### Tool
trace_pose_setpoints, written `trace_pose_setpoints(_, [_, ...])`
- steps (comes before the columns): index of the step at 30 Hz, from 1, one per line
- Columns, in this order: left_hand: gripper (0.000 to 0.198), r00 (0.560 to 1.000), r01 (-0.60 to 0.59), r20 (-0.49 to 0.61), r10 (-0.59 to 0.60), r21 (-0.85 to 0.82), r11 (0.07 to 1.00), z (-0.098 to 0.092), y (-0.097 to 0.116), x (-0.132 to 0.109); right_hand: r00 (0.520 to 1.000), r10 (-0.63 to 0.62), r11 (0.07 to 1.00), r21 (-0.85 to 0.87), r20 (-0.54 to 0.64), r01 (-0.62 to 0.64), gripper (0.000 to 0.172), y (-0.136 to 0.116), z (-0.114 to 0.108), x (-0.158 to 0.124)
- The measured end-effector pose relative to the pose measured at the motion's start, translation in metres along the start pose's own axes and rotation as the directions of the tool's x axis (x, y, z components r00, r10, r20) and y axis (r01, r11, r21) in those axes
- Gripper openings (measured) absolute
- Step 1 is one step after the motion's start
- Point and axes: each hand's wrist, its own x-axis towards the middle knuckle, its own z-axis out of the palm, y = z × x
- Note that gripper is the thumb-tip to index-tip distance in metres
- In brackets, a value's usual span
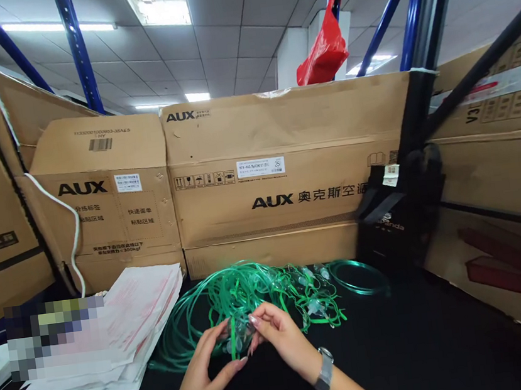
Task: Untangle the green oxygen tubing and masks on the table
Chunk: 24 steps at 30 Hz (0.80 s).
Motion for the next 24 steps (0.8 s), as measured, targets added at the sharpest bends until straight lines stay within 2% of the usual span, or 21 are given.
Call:
trace_pose_setpoints(2, [0.038, 1.000, 0.014, -0.012, -0.014, 0.026, 1.000, 0.000, 0.000, 0.001, 0.998, 0.031, 0.999, 0.027, 0.052, -0.032, 0.029, 0.000, 0.001, -0.002])
trace_pose_setpoints(5, [0.016, 0.999, 0.004, -0.034, -0.002, 0.053, 0.999, -0.005, 0.002, 0.004, 0.994, 0.027, 0.999, -0.024, 0.108, -0.025, 0.028, -0.001, 0.002, -0.005])
trace_pose_setpoints(9, [0.022, 0.999, -0.018, 0.029, 0.018, 0.007, 1.000, -0.011, 0.005, 0.005, 0.991, 0.029, 0.998, -0.066, 0.133, -0.021, 0.028, 0.000, 0.003, -0.007])
trace_pose_setpoints(14, [0.011, 0.997, -0.060, 0.053, 0.059, 0.027, 0.998, -0.009, 0.007, 0.004, 0.988, 0.043, 0.998, -0.057, 0.149, -0.035, 0.028, 0.005, 0.007, -0.009])
trace_pose_setpoints(16, [0.010, 0.996, -0.093, 0.006, 0.093, 0.086, 0.992, -0.009, 0.008, 0.004, 0.992, 0.024, 0.998, -0.056, 0.120, -0.017, 0.028, 0.007, 0.010, -0.009])
trace_pose_setpoints(18, [0.014, 0.987, -0.087, -0.119, 0.110, 0.178, 0.980, -0.010, 0.008, 0.004, 0.996, 0.017, 0.999, -0.050, 0.089, -0.013, 0.029, 0.009, 0.013, -0.009])
trace_pose_setpoints(20, [0.019, 0.959, -0.065, -0.244, 0.142, 0.299, 0.952, -0.011, 0.008, 0.002, 0.996, 0.027, 0.999, -0.036, 0.080, -0.024, 0.030, 0.011, 0.015, -0.008])
trace_pose_setpoints(21, [0.020, 0.949, -0.068, -0.263, 0.172, 0.361, 0.930, -0.012, 0.008, 0.001, 0.996, 0.035, 0.999, -0.027, 0.084, -0.033, 0.030, 0.012, 0.017, -0.008])
trace_pose_setpoints(22, [0.021, 0.948, -0.087, -0.242, 0.205, 0.422, 0.903, -0.013, 0.008, -0.001, 0.995, 0.040, 0.999, -0.019, 0.088, -0.038, 0.031, 0.014, 0.018, -0.008])
trace_pose_setpoints(24, [0.021, 0.959, -0.149, -0.132, 0.252, 0.523, 0.839, -0.012, 0.009, -0.003, 0.996, 0.040, 0.999, -0.007, 0.082, -0.039, 0.032, 0.017, 0.022, -0.008])
